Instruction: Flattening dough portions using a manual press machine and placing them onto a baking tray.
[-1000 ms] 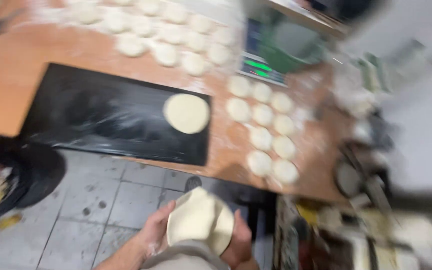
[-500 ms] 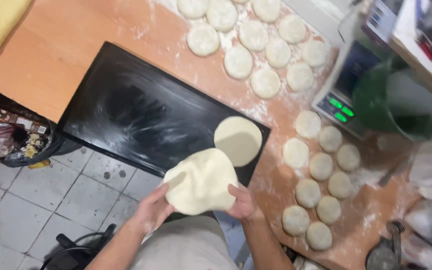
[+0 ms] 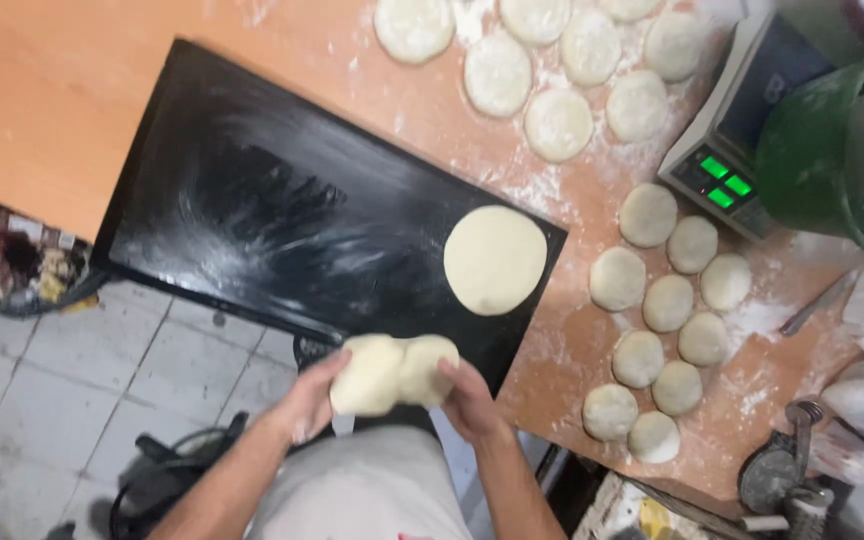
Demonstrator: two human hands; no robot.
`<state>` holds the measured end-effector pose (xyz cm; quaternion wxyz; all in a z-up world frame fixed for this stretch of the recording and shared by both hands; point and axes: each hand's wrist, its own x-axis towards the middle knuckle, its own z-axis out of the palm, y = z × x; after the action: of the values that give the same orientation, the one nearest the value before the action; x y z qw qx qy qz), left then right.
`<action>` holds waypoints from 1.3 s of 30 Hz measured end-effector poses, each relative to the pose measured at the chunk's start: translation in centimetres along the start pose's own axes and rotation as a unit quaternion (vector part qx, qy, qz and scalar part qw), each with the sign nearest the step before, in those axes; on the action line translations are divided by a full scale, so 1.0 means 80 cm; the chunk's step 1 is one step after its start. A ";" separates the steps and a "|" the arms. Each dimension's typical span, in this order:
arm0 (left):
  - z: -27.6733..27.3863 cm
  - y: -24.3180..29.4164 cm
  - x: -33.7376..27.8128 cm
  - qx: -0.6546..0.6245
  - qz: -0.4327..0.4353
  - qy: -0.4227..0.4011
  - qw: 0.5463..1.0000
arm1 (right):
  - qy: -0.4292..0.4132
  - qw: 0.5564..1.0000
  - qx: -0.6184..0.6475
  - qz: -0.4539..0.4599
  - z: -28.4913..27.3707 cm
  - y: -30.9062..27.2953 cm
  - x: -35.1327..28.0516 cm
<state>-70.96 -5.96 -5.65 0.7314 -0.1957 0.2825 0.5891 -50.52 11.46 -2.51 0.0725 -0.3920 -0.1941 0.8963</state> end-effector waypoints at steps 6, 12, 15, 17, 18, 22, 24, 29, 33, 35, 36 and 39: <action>0.038 0.035 -0.008 0.109 0.034 0.029 0.993 | 0.030 0.993 -0.112 0.004 0.012 -0.015 0.018; 0.066 0.096 0.034 0.351 0.168 -0.003 0.921 | 0.058 0.931 -0.341 -0.117 0.046 -0.066 0.073; 0.047 0.083 0.056 0.288 0.154 0.021 0.945 | 0.044 0.952 -0.293 -0.072 0.025 -0.056 0.100; 0.027 0.075 0.078 0.169 0.111 0.053 0.978 | 0.011 0.976 -0.217 -0.019 0.007 -0.048 0.127; 0.027 0.086 0.083 0.174 0.118 0.051 0.976 | 0.005 0.976 -0.218 -0.025 0.010 -0.053 0.133; 0.028 0.077 0.074 0.118 0.076 0.099 0.985 | 0.022 0.972 -0.231 0.019 0.021 -0.058 0.123; 0.032 0.074 0.077 0.118 0.071 0.096 0.986 | 0.024 0.970 -0.241 0.012 0.014 -0.060 0.123; 0.038 0.063 0.083 0.155 0.097 0.110 0.977 | 0.110 0.976 -0.185 0.024 -0.007 -0.058 0.123; 0.043 0.066 0.085 0.147 0.104 0.127 0.975 | 0.096 0.962 -0.255 0.001 -0.033 -0.045 0.128; 0.046 0.069 0.081 0.138 0.120 0.139 0.973 | 0.126 0.944 -0.302 0.033 -0.017 -0.048 0.130; 0.046 0.070 0.076 0.136 0.122 0.144 0.973 | 0.122 0.945 -0.302 0.036 -0.007 -0.051 0.129; 0.049 0.077 0.071 0.152 0.135 0.145 0.968 | 0.111 0.977 -0.181 0.020 0.019 -0.058 0.129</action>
<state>-75.42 2.13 -6.01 0.6174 -0.1255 0.4952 0.5982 -58.80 18.17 -6.63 0.0037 -0.4992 -0.3361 0.7987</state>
